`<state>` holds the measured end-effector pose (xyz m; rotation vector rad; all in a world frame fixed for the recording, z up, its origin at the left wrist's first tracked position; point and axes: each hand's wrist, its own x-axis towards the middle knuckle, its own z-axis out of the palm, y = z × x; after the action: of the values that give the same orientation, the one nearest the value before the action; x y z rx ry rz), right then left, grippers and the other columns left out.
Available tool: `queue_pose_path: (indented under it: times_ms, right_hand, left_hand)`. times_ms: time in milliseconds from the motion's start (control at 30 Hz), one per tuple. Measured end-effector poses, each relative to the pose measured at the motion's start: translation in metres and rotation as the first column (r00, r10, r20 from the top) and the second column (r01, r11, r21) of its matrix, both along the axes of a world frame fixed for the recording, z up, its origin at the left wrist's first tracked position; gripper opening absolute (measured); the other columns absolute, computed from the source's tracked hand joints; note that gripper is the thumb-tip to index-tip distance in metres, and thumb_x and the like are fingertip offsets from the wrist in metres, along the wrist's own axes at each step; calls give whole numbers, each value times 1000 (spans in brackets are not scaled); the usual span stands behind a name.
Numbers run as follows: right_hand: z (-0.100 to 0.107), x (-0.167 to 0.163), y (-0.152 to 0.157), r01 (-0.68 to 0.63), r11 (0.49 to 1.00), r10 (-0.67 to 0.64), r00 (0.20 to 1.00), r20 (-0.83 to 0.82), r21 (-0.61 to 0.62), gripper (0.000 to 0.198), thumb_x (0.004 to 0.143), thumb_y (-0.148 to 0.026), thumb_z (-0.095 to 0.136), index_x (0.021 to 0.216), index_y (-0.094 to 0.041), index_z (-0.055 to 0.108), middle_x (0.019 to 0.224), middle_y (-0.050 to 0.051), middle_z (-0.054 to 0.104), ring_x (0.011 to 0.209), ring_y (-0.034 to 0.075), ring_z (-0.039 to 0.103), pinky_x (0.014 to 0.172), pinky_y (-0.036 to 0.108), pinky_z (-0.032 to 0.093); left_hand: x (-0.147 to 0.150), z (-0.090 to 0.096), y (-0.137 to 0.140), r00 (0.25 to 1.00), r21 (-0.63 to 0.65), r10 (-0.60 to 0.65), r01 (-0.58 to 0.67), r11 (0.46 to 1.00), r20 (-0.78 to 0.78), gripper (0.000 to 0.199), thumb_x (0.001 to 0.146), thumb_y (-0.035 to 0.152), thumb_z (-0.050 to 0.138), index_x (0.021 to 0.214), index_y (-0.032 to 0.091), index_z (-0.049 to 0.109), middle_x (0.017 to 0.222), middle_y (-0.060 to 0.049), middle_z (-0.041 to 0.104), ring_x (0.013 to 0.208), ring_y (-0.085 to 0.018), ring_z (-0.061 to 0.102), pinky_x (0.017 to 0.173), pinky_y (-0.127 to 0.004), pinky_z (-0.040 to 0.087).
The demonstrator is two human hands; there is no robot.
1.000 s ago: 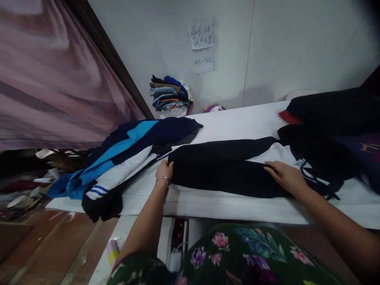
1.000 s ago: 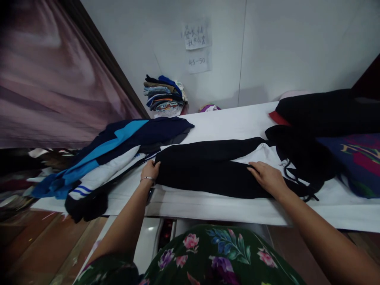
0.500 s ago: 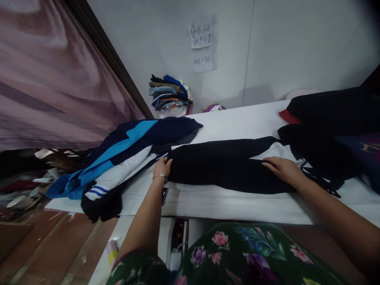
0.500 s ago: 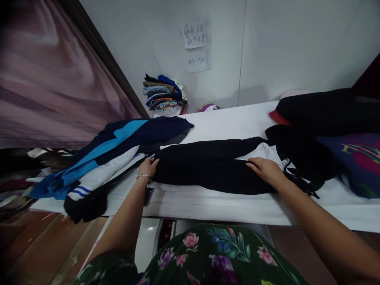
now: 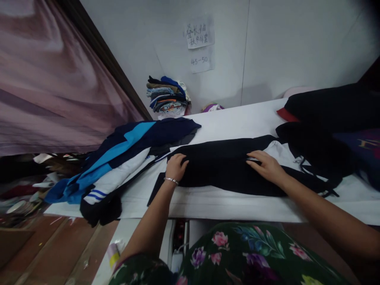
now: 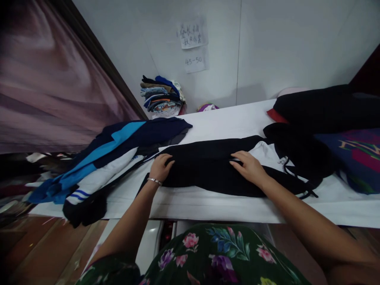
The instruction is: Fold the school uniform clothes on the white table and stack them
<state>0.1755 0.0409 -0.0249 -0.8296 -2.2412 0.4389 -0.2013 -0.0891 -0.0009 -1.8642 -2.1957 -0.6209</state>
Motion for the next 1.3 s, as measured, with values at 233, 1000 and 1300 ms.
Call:
queue_pose_path:
  times_ms: [233,1000,1300]
  right_hand:
    - [-1,-63,-3,24,996,-32,995,90,82,25,89,-34,51,105,-23,67,100,8,62,92,25,58,76,39,52]
    - [-14,-57,3,-60,997,52,988,148,50,32,86,-15,47,110,-23,67,104,8,65,94,22,58,81,38,51]
    - [2,80,-16,288,956,-291,953,-79,-49,23,87,-31,51,99,-24,69,101,6,69,96,24,64,86,41,52]
  left_hand:
    - [21,-8,23,989,-219,-139,123,968,-58,27,82,28,67,108,21,68,117,-7,64,108,-24,56,90,-37,45]
    - [24,-11,17,986,-282,-102,62,957,-132,15,88,20,53,93,20,67,100,-7,68,96,-21,60,84,-36,44]
    - [85,-8,-14,874,-78,-487,486,871,6,29,87,42,58,106,22,67,105,-9,68,99,-23,61,86,-39,48]
